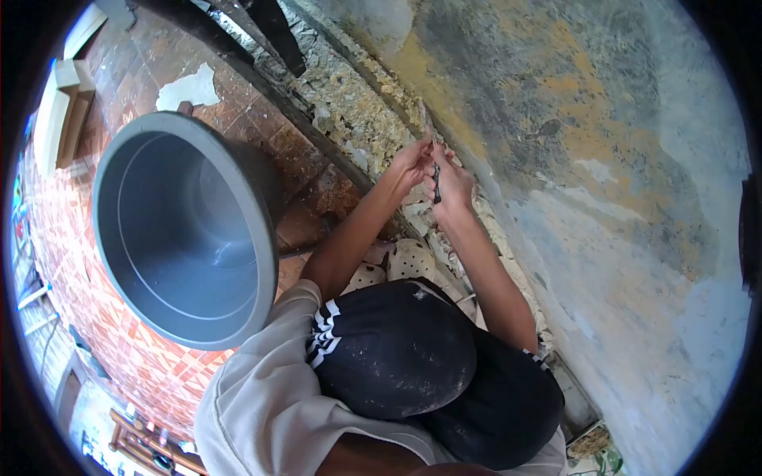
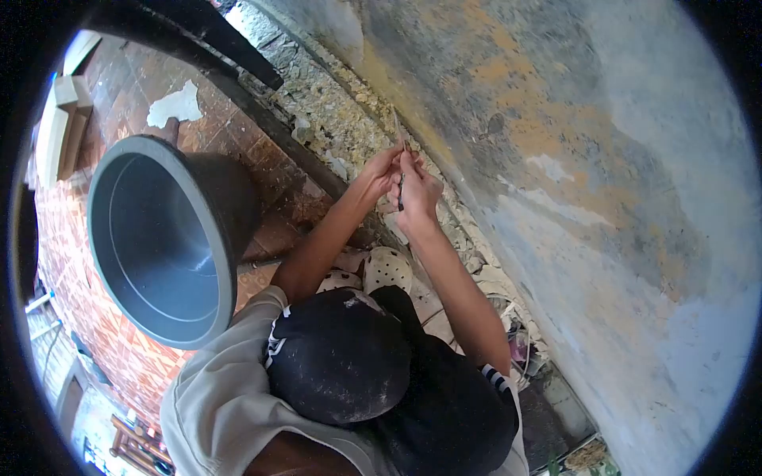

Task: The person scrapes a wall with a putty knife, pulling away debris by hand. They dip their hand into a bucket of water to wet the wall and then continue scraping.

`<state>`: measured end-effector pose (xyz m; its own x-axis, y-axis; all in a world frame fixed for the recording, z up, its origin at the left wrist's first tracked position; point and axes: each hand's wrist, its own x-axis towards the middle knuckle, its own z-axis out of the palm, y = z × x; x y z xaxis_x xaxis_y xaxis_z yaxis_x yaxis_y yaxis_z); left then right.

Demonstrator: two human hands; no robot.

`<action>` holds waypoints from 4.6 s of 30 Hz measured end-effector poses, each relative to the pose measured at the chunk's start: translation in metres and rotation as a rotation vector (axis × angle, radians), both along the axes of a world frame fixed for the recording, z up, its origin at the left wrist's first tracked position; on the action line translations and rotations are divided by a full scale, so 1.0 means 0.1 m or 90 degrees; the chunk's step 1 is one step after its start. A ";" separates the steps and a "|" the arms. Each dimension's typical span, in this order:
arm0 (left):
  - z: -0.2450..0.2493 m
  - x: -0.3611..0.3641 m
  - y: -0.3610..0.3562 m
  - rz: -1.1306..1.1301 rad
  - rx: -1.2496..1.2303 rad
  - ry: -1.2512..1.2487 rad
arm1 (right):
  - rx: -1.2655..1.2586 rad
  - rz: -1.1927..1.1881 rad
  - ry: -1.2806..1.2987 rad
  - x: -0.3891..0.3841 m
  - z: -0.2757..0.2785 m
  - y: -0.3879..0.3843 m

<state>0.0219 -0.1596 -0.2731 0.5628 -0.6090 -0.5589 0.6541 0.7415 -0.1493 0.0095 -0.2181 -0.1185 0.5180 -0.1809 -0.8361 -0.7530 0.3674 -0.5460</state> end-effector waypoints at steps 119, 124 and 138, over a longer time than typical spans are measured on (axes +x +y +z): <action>2.61 -0.69 1.44 -0.911 0.893 -1.011 | -0.691 0.622 -0.417 0.27 -0.08 0.35; 2.63 -0.72 1.46 -0.879 0.913 -1.037 | -0.747 0.622 -0.401 0.18 -0.12 0.28; 2.17 -0.75 1.41 -0.830 0.947 -1.222 | -0.640 0.478 -0.573 0.06 -0.47 0.13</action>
<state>-0.0535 -0.0190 -0.0560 0.5481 -0.7537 -0.3626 -0.5315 -0.6486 0.5447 0.0157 -0.2052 -0.1651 0.9933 0.0652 0.0958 0.1134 -0.7176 -0.6872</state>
